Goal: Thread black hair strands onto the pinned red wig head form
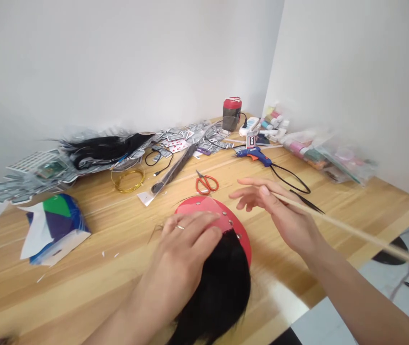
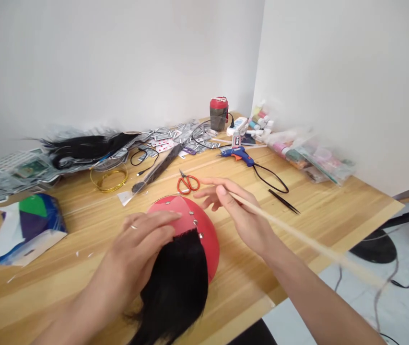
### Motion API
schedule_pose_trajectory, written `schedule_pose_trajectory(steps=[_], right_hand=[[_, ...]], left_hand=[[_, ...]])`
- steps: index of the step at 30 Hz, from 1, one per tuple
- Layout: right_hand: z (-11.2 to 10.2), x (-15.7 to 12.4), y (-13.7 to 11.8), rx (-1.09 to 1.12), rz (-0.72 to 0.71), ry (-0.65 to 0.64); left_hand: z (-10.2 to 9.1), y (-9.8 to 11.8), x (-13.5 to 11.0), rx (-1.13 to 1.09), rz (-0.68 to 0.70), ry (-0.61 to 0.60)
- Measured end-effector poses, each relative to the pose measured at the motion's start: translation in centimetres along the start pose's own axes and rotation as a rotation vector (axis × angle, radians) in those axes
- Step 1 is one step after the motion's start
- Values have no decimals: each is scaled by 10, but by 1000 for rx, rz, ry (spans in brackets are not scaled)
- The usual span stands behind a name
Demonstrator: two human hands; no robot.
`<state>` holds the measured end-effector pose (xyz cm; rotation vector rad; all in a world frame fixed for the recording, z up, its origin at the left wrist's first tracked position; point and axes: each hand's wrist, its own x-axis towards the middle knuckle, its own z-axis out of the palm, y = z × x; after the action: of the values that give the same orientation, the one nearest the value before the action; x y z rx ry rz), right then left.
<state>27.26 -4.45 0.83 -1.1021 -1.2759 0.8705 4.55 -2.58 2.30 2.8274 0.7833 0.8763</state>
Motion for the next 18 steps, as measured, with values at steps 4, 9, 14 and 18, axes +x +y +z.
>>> schedule_pose_trajectory(steps=[4,9,14,18], right_hand=[[5,3,19,52,-71,-32],[13,-8,27,199,16,-14],[14,-20,23,254,-26,-109],[13,-20,22,149,-36,-101]], left_hand=[[9,1,4,-32,93,-34],[15,1,5,-39,194,-37],[30,4,-4,-35,200,107],[37,3,-15,-68,196,106]])
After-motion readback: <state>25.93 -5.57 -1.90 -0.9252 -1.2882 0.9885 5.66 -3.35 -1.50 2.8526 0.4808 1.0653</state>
